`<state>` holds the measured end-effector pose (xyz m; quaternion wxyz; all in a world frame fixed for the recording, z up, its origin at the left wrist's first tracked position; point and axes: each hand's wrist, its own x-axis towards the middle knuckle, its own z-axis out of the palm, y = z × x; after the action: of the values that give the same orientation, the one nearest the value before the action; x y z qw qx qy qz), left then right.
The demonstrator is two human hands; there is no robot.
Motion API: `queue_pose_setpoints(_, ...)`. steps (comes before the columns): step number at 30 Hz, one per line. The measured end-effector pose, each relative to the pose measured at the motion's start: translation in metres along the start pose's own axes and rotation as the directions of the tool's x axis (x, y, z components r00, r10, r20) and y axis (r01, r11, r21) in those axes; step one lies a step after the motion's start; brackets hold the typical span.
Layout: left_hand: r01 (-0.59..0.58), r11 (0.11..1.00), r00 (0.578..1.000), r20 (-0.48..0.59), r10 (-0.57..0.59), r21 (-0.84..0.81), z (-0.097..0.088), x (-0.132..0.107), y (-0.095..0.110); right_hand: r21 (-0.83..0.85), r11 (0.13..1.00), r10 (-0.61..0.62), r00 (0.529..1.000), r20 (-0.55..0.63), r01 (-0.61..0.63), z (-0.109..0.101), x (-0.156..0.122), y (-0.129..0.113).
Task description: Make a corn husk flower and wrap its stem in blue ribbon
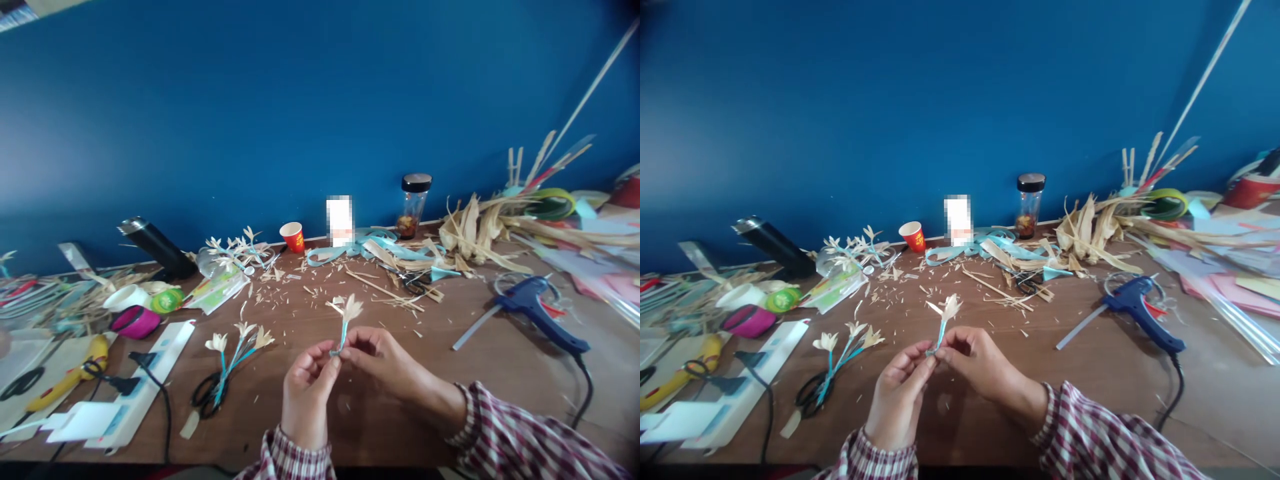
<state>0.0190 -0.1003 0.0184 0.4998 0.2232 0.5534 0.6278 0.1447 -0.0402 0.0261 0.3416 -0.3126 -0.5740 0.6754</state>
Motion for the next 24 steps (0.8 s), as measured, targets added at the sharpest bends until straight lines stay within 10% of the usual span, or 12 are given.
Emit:
queue_pose_setpoints(10,0.072,0.995,0.997,0.021,-0.074,0.075,-0.004,0.0,0.001,-0.267,0.964,-0.01,1.0,0.011,0.012,-0.003,-0.003,-0.005)
queue_pose_setpoints(17,0.391,0.913,0.92,0.089,-0.382,-0.115,-0.001,0.001,0.003,-0.023,0.999,0.025,0.996,0.081,-0.024,-0.001,-0.004,0.003)
queue_pose_setpoints(24,0.304,0.946,0.953,0.022,-0.303,-0.11,-0.003,-0.003,-0.001,0.163,0.978,0.112,0.987,0.117,-0.13,-0.006,-0.005,0.009)
